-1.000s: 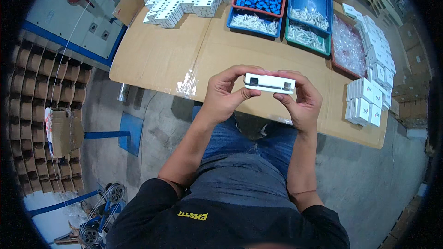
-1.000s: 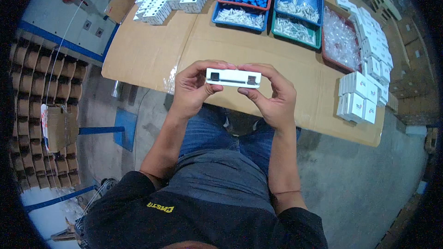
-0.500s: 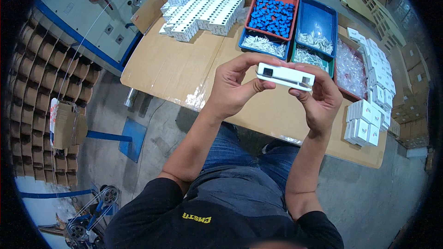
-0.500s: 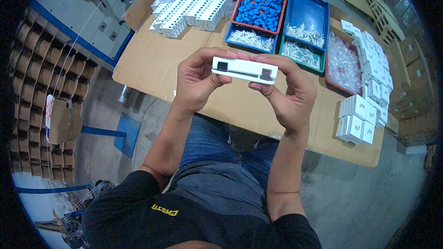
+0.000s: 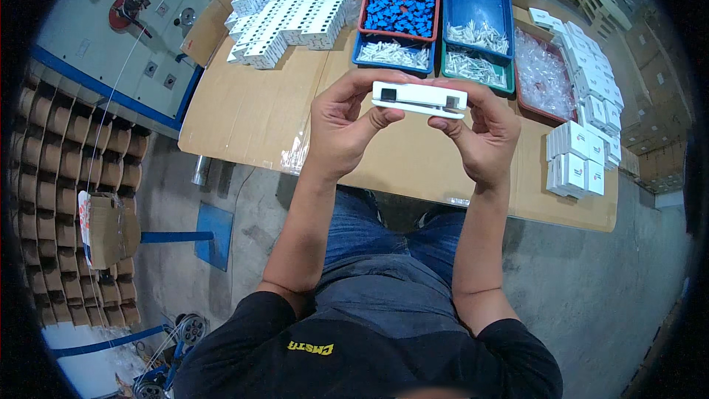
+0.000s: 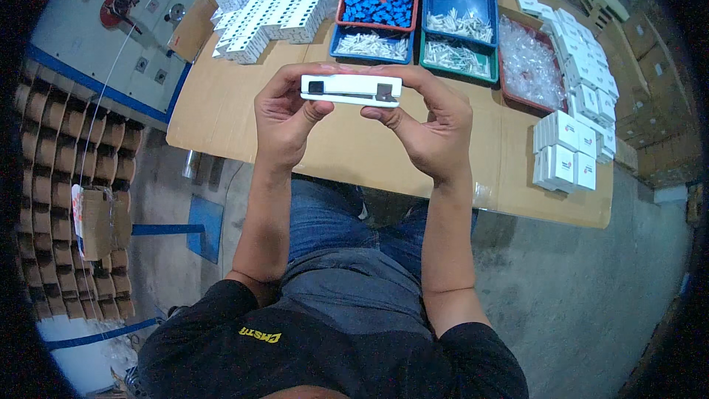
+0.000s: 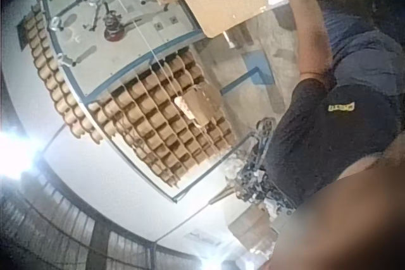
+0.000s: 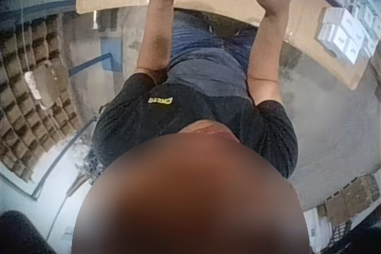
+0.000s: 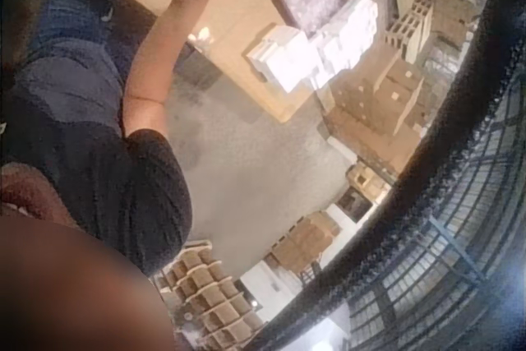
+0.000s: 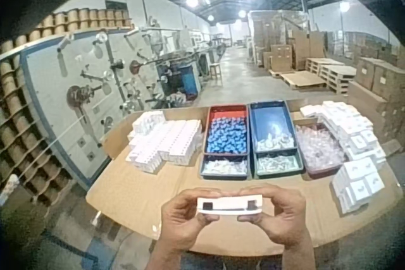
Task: Packing small electronic component kits into individual boxes at a factory workbench.
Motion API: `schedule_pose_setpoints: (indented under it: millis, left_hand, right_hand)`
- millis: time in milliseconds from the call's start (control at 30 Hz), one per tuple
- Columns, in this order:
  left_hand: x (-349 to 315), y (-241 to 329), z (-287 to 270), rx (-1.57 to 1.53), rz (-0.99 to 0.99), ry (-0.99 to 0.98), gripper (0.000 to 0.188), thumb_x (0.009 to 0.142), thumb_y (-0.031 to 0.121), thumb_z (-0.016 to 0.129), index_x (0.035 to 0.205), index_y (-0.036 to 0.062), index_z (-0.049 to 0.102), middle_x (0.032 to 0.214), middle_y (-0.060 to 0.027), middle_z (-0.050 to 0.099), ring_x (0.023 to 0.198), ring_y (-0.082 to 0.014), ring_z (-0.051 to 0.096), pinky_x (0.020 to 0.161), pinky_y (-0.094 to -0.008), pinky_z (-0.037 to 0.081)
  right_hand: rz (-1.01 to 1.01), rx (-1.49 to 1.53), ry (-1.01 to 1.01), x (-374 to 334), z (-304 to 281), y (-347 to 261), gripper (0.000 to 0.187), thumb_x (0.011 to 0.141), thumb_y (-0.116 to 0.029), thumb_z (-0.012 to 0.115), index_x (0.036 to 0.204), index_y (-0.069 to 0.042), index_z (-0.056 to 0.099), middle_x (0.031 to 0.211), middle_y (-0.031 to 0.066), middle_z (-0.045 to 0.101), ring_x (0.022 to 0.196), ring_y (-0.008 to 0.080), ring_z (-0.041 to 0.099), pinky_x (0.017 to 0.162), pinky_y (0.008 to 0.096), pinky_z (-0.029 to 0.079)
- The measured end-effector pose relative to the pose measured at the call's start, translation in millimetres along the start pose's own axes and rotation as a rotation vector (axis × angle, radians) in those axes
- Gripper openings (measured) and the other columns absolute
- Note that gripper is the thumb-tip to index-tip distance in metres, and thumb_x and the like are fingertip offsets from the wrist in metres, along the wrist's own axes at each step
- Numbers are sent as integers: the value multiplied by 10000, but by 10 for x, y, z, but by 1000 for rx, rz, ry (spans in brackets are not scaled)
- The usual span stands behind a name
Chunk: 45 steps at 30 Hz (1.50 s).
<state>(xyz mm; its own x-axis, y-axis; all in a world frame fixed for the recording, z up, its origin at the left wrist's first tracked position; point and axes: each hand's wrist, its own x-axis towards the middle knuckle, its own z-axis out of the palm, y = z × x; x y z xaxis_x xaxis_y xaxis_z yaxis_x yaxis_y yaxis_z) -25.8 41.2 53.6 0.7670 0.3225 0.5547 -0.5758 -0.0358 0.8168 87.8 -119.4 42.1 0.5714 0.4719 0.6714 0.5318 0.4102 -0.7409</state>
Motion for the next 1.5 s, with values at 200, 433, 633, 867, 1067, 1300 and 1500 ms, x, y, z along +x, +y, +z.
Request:
schedule_pose_setpoints:
  millis: [200, 433, 633, 867, 1067, 1300, 1500]
  left_hand:
    - [-5, -51, -19, 37, 30, -14, 373, 841, 120, 788, 1166, 18, 636, 1151, -122, 691, 1100, -185, 643, 948, -313, 520]
    - [32, -18, 17, 23, -88, 5, 354, 871, 74, 750, 1195, 2, 628, 1155, -113, 689, 1106, -189, 639, 986, -328, 506]
    - [-6, -28, -15, -3, -108, 23, 372, 876, 87, 750, 1215, 7, 619, 1167, -102, 682, 1106, -179, 633, 972, -313, 509]
    - [-33, -63, -24, 31, -66, 29, 373, 880, 88, 750, 1220, 11, 618, 1162, -90, 681, 1110, -167, 629, 979, -314, 498]
    - [-61, -30, -10, -8, -144, 92, 352, 927, 140, 716, 1236, 12, 607, 1156, -67, 665, 1041, -129, 631, 906, -276, 524]
    - [-43, -72, 119, -29, -95, 201, 345, 925, 154, 730, 1203, 3, 593, 1069, -63, 656, 969, -127, 619, 838, -254, 496]
    - [-290, 124, 446, 462, -128, 283, 303, 869, 193, 799, 795, 39, 549, 715, 39, 530, 641, -23, 464, 548, -199, 374]
  right_hand:
    - [9, -3, 5, -20, -13, -13, 356, 760, -70, 841, 1088, -15, 713, 1039, 83, 739, 991, 171, 684, 868, 301, 534]
    - [43, -14, 18, 2, -4, -5, 350, 770, -78, 835, 1092, -20, 710, 1027, 76, 737, 967, 158, 686, 860, 296, 538]
    - [45, -23, -5, 8, 23, -28, 340, 789, -98, 825, 1100, -25, 707, 1047, 77, 733, 1005, 166, 682, 896, 306, 529]
    - [74, -28, 7, 5, 70, -19, 334, 794, -109, 825, 1098, -33, 710, 1052, 78, 731, 1039, 173, 670, 921, 312, 517]
    - [85, -73, 8, -19, 85, 63, 313, 795, -125, 833, 1068, -29, 714, 1028, 71, 728, 999, 164, 671, 906, 308, 524]
    - [100, 81, 52, -29, 158, 42, 282, 816, -115, 822, 1042, -14, 687, 987, 72, 717, 941, 160, 680, 857, 300, 546]
    - [-14, -78, 178, -36, 219, 68, 278, 806, -96, 821, 1029, -6, 679, 965, 77, 709, 891, 151, 681, 783, 296, 560]
